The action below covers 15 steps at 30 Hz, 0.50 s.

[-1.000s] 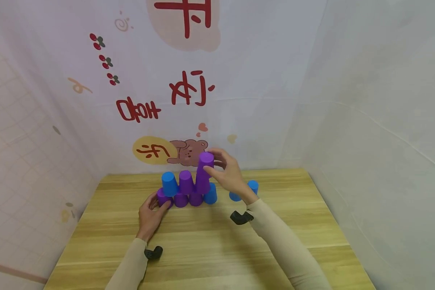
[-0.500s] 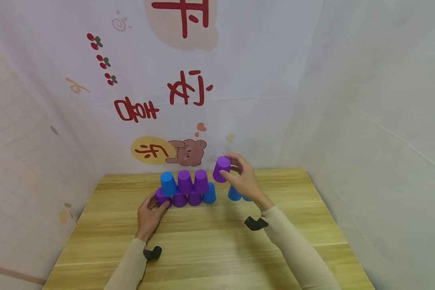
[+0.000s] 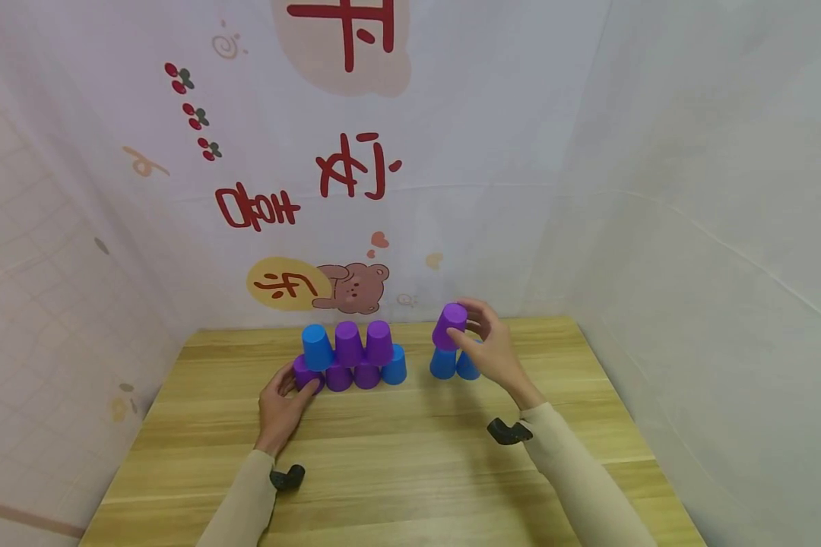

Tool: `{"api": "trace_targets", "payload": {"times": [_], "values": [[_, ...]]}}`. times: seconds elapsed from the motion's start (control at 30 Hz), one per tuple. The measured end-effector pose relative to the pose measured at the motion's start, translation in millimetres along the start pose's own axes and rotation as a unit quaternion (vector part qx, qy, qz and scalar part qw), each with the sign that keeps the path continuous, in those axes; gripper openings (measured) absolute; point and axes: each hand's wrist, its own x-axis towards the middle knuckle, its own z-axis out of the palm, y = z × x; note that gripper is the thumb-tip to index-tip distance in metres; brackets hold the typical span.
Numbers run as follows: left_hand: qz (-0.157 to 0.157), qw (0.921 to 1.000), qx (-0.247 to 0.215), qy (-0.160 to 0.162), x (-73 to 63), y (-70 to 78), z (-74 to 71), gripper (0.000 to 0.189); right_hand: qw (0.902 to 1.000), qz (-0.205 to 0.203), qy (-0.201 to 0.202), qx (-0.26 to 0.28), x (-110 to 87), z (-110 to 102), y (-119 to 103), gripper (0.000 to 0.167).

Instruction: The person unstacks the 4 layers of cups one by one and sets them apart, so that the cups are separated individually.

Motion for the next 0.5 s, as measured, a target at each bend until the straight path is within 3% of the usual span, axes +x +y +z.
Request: {"api": "trace_targets", "payload": {"times": [0.5], "values": [[0.0, 1.0, 0.005, 0.001, -1.6, 4.0, -0.1, 0.07, 0.9975, 0.018, 0.067, -0.014, -16.9, -47, 21, 0.058]]}}
